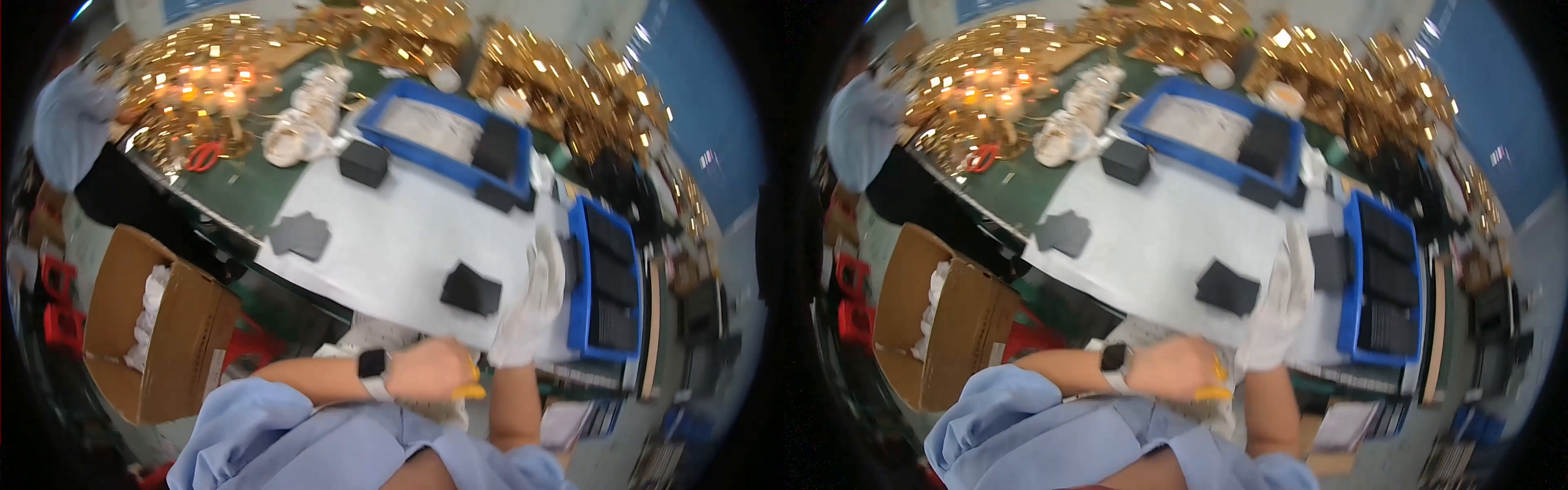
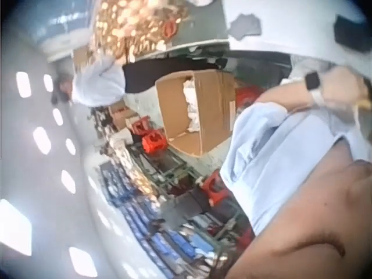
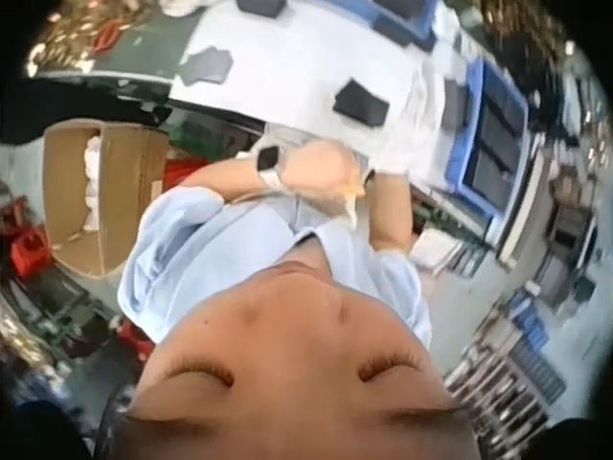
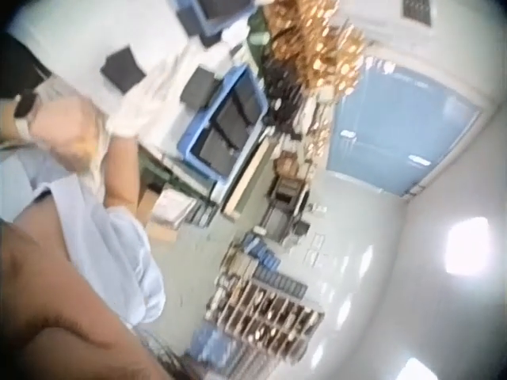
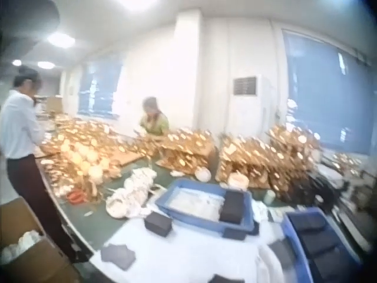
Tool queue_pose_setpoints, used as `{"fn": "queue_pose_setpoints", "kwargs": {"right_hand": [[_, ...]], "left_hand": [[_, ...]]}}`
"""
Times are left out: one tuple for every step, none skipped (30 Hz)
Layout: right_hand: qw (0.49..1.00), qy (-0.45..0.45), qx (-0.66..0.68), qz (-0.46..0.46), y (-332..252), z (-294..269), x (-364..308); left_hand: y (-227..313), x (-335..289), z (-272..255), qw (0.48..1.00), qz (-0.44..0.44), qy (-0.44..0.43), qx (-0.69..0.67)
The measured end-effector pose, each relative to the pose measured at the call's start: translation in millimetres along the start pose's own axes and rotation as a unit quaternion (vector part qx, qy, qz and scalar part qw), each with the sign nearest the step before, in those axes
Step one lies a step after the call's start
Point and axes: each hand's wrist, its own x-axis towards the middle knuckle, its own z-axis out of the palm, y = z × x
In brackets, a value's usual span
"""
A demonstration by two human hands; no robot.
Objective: The person wipes black rectangular plates with a cleaning cloth, then inspects them.
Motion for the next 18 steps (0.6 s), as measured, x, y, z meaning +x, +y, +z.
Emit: {"fn": "queue_pose_setpoints", "kwargs": {"right_hand": [[0.994, 0.030, 0.073, 0.069, 16.8, -2.6, 7.0], [0.979, 0.067, 0.147, 0.126, 39.1, -6.0, 11.9], [0.980, 0.069, 0.121, 0.142, 63.3, -15.6, 14.6], [0.980, 0.067, 0.104, 0.157, 87.3, -21.7, 15.4], [0.979, 0.044, 0.095, 0.175, 108.6, -25.6, 14.6], [0.977, 0.018, 0.093, 0.193, 126.8, -25.6, 13.1], [0.976, 0.029, 0.087, 0.197, 139.0, -24.1, 14.5], [0.973, -0.005, 0.083, 0.216, 149.4, -20.3, 18.1], [0.968, -0.043, 0.085, 0.231, 159.0, -14.9, 20.6], [0.970, -0.040, 0.090, 0.224, 172.1, -12.8, 19.0], [0.973, -0.025, 0.078, 0.217, 182.8, -14.3, 15.0], [0.975, -0.016, 0.076, 0.206, 189.2, -9.8, 15.6], [0.964, -0.015, 0.086, 0.253, 183.1, -6.8, 17.8], [0.966, -0.008, 0.046, 0.254, 212.9, -16.8, 11.5], [0.973, -0.014, 0.029, 0.230, 225.1, -20.5, 7.7], [0.972, -0.010, 0.063, 0.227, 221.8, -17.1, 6.6], [0.970, -0.008, 0.097, 0.225, 214.2, -11.6, 7.8], [0.971, -0.015, 0.109, 0.211, 206.7, -9.2, 10.0]], "left_hand": [[-5.0, -2.6, -11.4, 0.999, -0.034, -0.003, 0.030], [-18.4, -4.4, -14.6, 0.998, -0.045, 0.037, 0.008], [-33.0, -2.1, -20.0, 0.996, -0.042, 0.072, 0.032], [-47.3, 0.4, -27.3, 0.991, -0.045, 0.110, 0.062], [-60.7, 4.1, -33.0, 0.989, -0.061, 0.116, 0.072], [-70.0, 9.3, -37.2, 0.985, -0.081, 0.123, 0.087], [-74.5, 19.3, -40.9, 0.987, -0.073, 0.116, 0.081], [-77.7, 29.9, -46.2, 0.988, -0.101, 0.090, 0.079], [-79.4, 36.2, -51.5, 0.985, -0.133, 0.067, 0.085], [-82.1, 41.5, -54.5, 0.985, -0.129, 0.068, 0.093], [-86.0, 48.8, -55.1, 0.986, -0.128, 0.029, 0.104], [-92.2, 53.4, -59.0, 0.983, -0.136, -0.007, 0.123], [-96.9, 52.4, -58.7, 0.979, -0.152, -0.031, 0.132], [-100.0, 61.8, -57.2, 0.980, -0.138, -0.070, 0.127], [-104.2, 63.7, -53.4, 0.979, -0.138, -0.083, 0.122], [-107.6, 62.1, -50.9, 0.978, -0.142, -0.096, 0.117], [-108.8, 59.7, -53.1, 0.975, -0.155, -0.086, 0.135], [-108.1, 60.0, -54.8, 0.972, -0.154, -0.104, 0.145]]}}
